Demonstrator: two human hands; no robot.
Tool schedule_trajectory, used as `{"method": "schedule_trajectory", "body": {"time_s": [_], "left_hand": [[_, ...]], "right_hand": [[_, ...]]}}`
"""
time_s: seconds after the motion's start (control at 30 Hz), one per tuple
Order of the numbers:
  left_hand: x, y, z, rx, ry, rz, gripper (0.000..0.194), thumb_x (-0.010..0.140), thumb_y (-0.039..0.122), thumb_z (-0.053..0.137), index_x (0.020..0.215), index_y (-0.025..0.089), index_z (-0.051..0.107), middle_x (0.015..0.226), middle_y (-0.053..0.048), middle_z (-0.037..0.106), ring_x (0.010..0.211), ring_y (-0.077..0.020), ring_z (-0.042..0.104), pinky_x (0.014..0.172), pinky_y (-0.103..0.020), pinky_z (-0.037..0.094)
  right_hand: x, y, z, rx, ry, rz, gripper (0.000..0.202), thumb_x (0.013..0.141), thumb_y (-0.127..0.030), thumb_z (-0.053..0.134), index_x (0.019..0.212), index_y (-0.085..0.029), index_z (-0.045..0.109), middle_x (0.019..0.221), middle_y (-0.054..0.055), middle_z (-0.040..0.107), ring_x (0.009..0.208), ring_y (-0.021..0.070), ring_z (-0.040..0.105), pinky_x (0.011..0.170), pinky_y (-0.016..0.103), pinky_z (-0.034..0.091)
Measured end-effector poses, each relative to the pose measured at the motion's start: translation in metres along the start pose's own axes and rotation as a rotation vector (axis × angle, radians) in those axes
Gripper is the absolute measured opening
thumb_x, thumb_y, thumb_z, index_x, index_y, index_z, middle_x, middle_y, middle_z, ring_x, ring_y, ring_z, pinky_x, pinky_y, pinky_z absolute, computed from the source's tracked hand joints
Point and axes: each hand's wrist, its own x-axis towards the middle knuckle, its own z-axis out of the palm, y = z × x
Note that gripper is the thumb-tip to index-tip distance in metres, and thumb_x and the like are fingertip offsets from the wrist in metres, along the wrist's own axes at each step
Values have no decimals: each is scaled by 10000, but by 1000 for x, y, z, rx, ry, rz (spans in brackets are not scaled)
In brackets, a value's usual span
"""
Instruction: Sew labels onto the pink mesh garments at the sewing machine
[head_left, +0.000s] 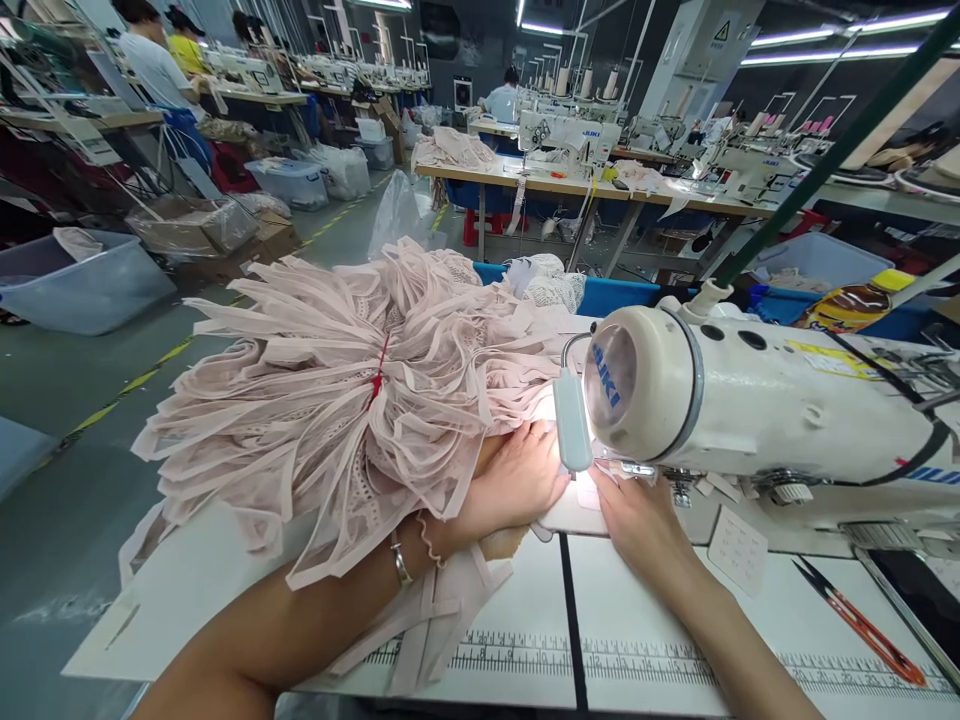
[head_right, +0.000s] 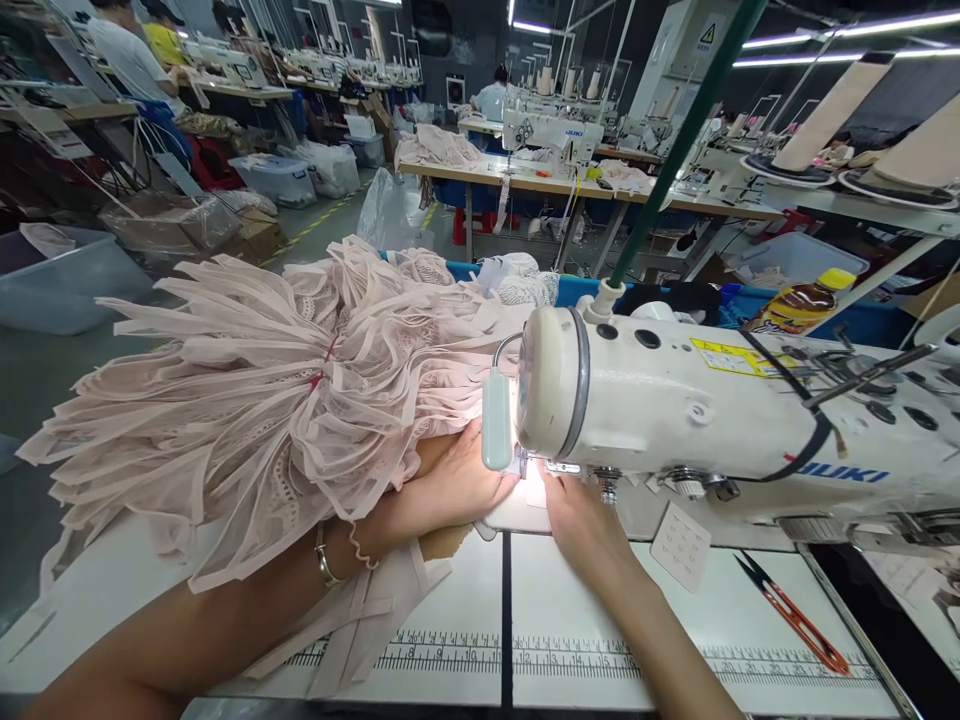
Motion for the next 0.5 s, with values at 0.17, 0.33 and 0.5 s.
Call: {"method": "schedule_trajectory", "body": {"time_s": [0.17,0.33,0.5], "left_hand": [[0,0,-3,6,-9,-3,110,947,258,506,919,177,575,1012,-96,620,1041,-269,516,1016,-458,399],[1,-3,-5,-12,50,-61,233,918,368,573,1064,188,598,1154,-105,602,1106,-282,521,1003,-449,429],[6,-7,-14,162,22,-174,157,938,259,528,1002,166,636,1036,-116,622,967,-291,574,900,-456,462]], "right_hand": [[2,0,2,-16,2,2,515,938,-83,356,1399,-212,543,1158,137,689,1017,278,637,823,382,491],[0,1,5,-7,43,-12,425,943,-131,377,1282,-227,614,959,100,688,829,237,619,793,371,458],[0,9,11,5,73,-1,398,854,-26,373,1026,-227,671,715,47,649,650,188,557,802,372,429]]}}
